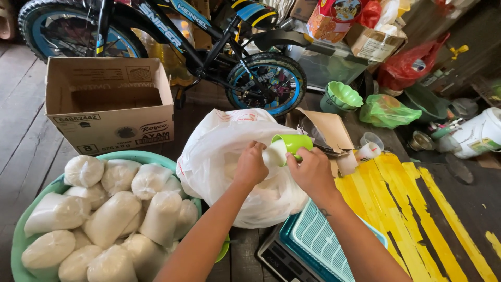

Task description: Packaging sugar from a large bulk bag into smaller individual plastic bags using a scoop and a spoon for precise weighing on a digital scale.

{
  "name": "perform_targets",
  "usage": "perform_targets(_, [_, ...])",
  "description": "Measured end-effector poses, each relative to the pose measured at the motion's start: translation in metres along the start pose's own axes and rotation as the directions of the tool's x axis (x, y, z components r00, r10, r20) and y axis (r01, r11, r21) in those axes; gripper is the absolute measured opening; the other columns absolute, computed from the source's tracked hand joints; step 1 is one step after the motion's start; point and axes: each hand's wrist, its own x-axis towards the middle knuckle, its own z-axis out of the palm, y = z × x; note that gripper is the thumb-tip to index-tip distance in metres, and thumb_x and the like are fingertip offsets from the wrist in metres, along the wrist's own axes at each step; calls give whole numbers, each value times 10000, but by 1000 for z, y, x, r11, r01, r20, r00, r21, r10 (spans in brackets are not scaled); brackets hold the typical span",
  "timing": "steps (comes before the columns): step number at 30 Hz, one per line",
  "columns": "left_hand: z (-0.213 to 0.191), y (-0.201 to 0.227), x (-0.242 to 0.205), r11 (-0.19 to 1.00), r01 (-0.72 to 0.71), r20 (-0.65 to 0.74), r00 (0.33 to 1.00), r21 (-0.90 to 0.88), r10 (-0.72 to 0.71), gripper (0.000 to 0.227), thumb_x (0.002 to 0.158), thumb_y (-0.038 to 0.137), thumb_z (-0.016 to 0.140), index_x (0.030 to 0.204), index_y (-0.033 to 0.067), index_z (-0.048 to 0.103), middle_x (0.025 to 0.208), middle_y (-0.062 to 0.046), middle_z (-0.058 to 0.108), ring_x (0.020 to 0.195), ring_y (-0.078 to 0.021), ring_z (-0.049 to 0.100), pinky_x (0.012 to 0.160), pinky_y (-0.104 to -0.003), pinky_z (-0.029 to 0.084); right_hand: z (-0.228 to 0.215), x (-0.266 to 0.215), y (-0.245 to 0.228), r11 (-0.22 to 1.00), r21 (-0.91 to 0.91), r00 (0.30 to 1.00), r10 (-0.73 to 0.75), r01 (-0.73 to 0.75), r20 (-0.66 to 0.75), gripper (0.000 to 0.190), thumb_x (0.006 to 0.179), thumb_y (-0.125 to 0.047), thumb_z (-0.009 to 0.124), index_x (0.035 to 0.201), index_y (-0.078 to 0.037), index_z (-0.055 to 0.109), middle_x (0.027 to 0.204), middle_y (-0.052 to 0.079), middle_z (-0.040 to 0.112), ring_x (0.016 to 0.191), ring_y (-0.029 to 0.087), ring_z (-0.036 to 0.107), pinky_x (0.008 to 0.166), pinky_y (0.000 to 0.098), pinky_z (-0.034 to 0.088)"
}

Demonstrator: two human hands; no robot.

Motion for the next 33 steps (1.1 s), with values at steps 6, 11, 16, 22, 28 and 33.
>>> perform_targets(6, [0, -3, 2, 1000, -11, -19, 1000, 3, 11, 526, 676, -150, 576, 1167, 20, 658, 1139, -150, 606, 974, -447, 720, 862, -445, 612, 1, -2, -4, 997, -59, 997, -54, 51, -46, 346, 844, -381, 749, 669, -125, 596, 621, 107, 530, 621, 335, 675, 571, 412, 565])
perform_targets(11, [-6, 0, 0, 1000, -3, -16, 1000, -10, 3, 523, 680, -147, 571, 1172, 12, 653, 1144, -156, 611, 981, -452, 719, 874, -453, 610, 0, -3, -9, 991, -93, 993, -102, 96, -54, 335, 857, -393, 744, 696, -128, 616, 662, 94, 538, 626, 314, 685, 577, 375, 574])
perform_targets(16, [-6, -2, 3, 1000, 0, -19, 1000, -14, -1, 518, 689, -136, 577, 1183, 3, 646, 1160, -170, 613, 997, -466, 714, 886, -477, 605, 5, -5, -9, 969, -182, 980, -183, 165, -84, 307, 855, -419, 730, 743, -145, 647, 701, 102, 545, 629, 308, 691, 568, 374, 577])
perform_targets(22, [-12, 1, 3, 1000, -7, -25, 1000, -16, 6, 534, 677, -136, 592, 1191, -11, 662, 1157, -166, 630, 1022, -450, 714, 919, -460, 596, 3, -7, -14, 938, -250, 955, -275, 241, -112, 281, 851, -382, 754, 735, -143, 663, 719, 73, 532, 617, 260, 679, 564, 324, 572])
perform_targets(28, [-17, 5, 5, 997, 6, -21, 1000, -71, -7, 533, 677, -125, 609, 1197, -19, 664, 1165, -179, 625, 1043, -472, 698, 932, -485, 589, 2, -9, -20, 901, -305, 923, -360, 307, -133, 279, 841, -370, 751, 725, -139, 646, 756, 79, 511, 648, 264, 657, 577, 323, 562])
perform_targets(33, [-16, 1, 7, 999, -9, -61, 998, -35, 7, 546, 637, -120, 646, 1170, -10, 699, 1134, -170, 648, 1025, -475, 704, 927, -487, 589, 11, -9, -9, 901, -296, 910, -377, 316, -175, 257, 826, -331, 768, 732, -129, 640, 796, 85, 524, 722, 272, 661, 658, 308, 569])
